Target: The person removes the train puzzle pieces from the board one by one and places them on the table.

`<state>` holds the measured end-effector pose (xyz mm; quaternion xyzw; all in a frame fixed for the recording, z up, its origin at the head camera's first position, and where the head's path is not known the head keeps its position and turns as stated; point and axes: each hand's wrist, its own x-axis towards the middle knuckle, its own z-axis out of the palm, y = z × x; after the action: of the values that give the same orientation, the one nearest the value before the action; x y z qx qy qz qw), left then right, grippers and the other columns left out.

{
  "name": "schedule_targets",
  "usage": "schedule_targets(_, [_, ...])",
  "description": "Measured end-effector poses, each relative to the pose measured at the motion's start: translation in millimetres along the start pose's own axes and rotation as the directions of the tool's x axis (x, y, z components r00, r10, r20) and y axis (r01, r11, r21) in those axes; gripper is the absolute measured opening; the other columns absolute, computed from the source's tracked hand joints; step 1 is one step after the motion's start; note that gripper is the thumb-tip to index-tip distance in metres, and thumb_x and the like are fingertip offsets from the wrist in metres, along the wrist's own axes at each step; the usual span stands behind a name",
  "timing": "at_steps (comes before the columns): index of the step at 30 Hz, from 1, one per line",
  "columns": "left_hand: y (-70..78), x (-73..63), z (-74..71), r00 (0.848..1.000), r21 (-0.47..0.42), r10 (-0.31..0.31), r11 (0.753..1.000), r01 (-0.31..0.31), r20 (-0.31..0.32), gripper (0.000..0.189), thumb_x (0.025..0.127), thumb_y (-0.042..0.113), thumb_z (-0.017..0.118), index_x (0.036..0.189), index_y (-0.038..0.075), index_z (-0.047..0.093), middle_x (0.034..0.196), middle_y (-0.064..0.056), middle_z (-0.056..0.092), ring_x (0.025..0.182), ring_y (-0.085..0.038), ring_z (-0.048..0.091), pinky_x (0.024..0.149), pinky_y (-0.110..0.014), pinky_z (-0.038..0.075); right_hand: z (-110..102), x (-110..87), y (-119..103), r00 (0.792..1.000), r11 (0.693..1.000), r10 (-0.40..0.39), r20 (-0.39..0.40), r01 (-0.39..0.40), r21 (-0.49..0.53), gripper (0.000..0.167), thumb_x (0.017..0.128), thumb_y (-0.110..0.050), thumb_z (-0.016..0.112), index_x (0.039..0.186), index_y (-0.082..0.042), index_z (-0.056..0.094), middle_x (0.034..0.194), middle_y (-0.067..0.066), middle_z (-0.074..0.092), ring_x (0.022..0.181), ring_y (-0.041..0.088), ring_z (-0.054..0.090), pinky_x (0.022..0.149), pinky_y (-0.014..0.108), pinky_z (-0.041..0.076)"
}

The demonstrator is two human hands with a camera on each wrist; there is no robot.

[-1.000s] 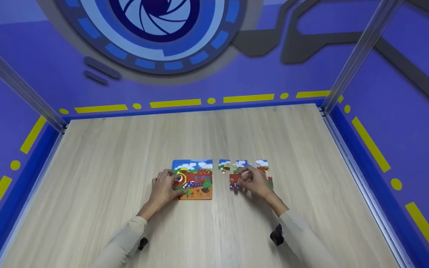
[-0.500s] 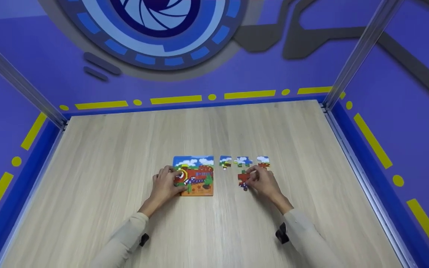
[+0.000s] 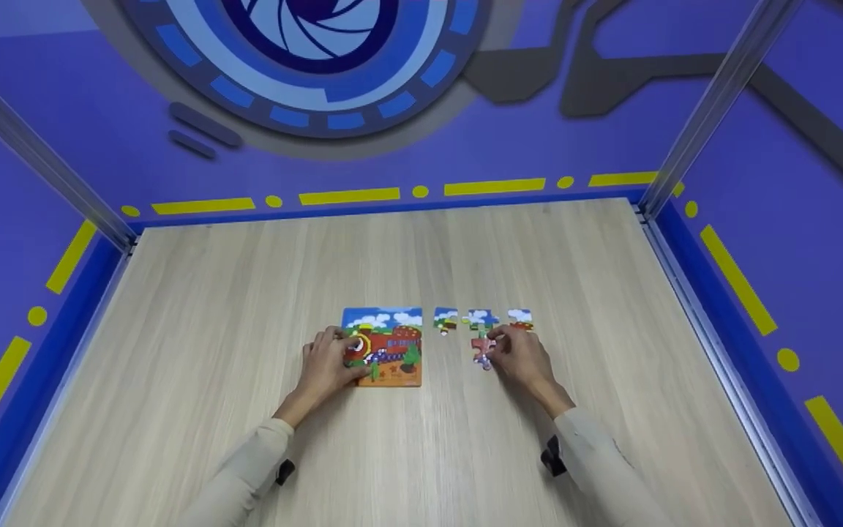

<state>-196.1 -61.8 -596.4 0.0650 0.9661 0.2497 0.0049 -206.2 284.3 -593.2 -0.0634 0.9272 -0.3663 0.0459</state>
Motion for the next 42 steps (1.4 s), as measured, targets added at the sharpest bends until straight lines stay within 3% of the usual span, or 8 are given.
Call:
schedule_targets(13, [-1.6, -1.1, 1.1, 0.999, 0.035, 0.006, 0.999, -0.004, -0.046, 0.053, 0.078, 0.039, 0.088, 0.119, 0.009, 0.074, 0.118, -0.014, 0.061, 0.104, -0.029, 0.055, 0.088, -0.049, 0.041, 2.1, -0.8, 1.8, 1.000, 1.000, 0.004, -0.004, -0.004, -0.017, 0.026, 0.091, -0.001, 0.073, 0.117, 0.000, 0.071, 0.089, 0.010, 0.070, 0.073, 0.016, 0.056, 0.060, 0.021, 0.041])
schedule_targets(22, [-14.4, 1.7, -1.5, 0.996, -0.126, 0.028, 0.991, -0.039, -0.089, 0.032, 0.084, 0.024, 0.084, 0.107, 0.003, 0.075, 0.113, -0.016, 0.064, 0.104, -0.031, 0.059, 0.088, -0.049, 0.047, 2.7, 1.8, -2.7, 0.999, 0.998, -0.043, -0.017, 0.044, 0.042, 0.022, 0.093, -0.006, 0.072, 0.114, 0.001, 0.071, 0.099, 0.015, 0.075, 0.087, 0.020, 0.068, 0.070, 0.022, 0.050])
schedule_targets(26, [-21.8, 0.9, -2.7, 0.992, -0.160, 0.048, 0.985, -0.067, -0.120, 0.034, 0.084, 0.021, 0.084, 0.110, 0.001, 0.074, 0.115, -0.016, 0.064, 0.107, -0.031, 0.060, 0.092, -0.050, 0.050, 11.8, 3.4, -8.6, 0.996, 0.994, -0.087, -0.023, 0.089, 0.070, 0.020, 0.093, -0.005, 0.071, 0.112, 0.002, 0.072, 0.092, 0.013, 0.075, 0.080, 0.018, 0.069, 0.065, 0.021, 0.050])
schedule_targets(33, [-30.1, -4.4, -7.0, 0.999, -0.218, 0.029, 0.976, -0.024, 0.022, 0.054, 0.085, 0.026, 0.083, 0.129, -0.002, 0.066, 0.148, -0.025, 0.051, 0.138, -0.043, 0.048, 0.113, -0.057, 0.041, 40.0, 7.4, -32.1, 0.995, 0.983, -0.096, 0.018, 0.092, 0.160, 0.021, 0.096, -0.009, 0.069, 0.116, -0.001, 0.070, 0.091, 0.009, 0.074, 0.076, 0.016, 0.066, 0.061, 0.020, 0.048])
schedule_targets(42, [-33.8, 3.8, -11.9, 0.993, -0.118, 0.098, 0.989, -0.089, 0.071, 0.067, 0.082, 0.024, 0.086, 0.138, -0.004, 0.060, 0.150, -0.024, 0.052, 0.141, -0.042, 0.046, 0.115, -0.061, 0.034, 77.2, 37.3, -80.3, 0.974, 0.960, -0.210, 0.083, 0.189, 0.204, 0.022, 0.096, -0.007, 0.068, 0.116, 0.000, 0.071, 0.094, 0.010, 0.072, 0.077, 0.010, 0.062, 0.066, 0.020, 0.050])
